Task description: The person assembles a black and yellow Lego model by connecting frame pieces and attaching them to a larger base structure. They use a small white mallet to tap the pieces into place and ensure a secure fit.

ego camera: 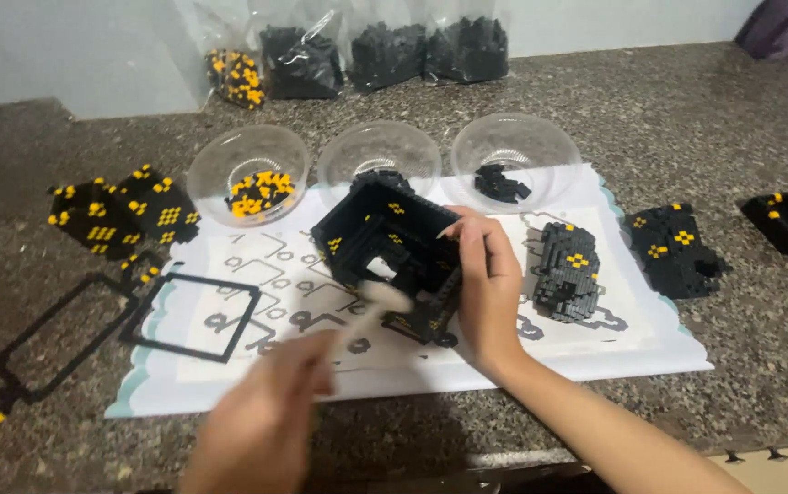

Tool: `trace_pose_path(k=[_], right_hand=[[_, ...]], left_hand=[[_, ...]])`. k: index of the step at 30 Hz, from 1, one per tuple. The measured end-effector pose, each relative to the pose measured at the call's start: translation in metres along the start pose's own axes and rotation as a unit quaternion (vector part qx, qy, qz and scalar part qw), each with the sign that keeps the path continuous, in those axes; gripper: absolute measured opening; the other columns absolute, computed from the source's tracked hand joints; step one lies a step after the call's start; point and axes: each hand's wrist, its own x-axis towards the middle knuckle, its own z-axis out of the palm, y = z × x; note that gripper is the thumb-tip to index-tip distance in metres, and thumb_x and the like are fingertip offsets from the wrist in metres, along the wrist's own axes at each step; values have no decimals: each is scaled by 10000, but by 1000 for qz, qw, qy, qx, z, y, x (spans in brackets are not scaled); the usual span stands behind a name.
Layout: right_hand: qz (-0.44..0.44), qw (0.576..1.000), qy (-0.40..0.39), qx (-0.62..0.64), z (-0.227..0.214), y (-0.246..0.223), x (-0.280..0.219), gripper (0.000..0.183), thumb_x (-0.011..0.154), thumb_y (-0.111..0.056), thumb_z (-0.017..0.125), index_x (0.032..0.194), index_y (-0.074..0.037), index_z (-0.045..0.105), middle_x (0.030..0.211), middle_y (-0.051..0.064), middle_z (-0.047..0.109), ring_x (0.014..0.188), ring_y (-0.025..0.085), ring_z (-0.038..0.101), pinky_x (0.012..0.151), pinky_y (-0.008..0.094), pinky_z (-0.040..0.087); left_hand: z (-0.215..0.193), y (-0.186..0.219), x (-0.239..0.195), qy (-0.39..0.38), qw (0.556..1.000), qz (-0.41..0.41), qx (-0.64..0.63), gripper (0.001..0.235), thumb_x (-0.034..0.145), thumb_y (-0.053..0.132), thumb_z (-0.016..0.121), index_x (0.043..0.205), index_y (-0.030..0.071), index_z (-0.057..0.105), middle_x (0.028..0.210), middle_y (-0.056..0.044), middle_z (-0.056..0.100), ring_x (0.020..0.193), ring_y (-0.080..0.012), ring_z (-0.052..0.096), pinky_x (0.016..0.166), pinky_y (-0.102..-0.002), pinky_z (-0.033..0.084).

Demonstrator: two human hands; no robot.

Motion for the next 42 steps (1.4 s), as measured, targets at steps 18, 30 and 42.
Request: trace_pose_path(k=[18,30,42], right_hand=[[-90,989,-36,-113,-12,9,4,335,1011,-340,355,908,-107,573,924,-7,565,935,114,516,897,253,363],[-102,933,-267,-218,-46,-3,1,903,735,-227,538,1447,-44,14,1543,162,40,1438,272,88,1159,399,77],[57,972,-134,-183,-10,-19,-49,1078,533,-181,877,1370,-67,208,1292,125,428,1185,227,520,907,340,517]], left_hand=[[18,15,6,59,942,315,104,597,798,56,451,1382,178,450,929,2,571,667,-306,598,445,-458,486],[13,5,13,16,964,260,51,579,822,87,433,1379,245,445,968,43,606,691,-291,612,490,-458,461],[-1,-10,-5,68,953,293,29,448,900,145,392,1332,203,493,871,55,612,730,-147,629,571,-293,498]])
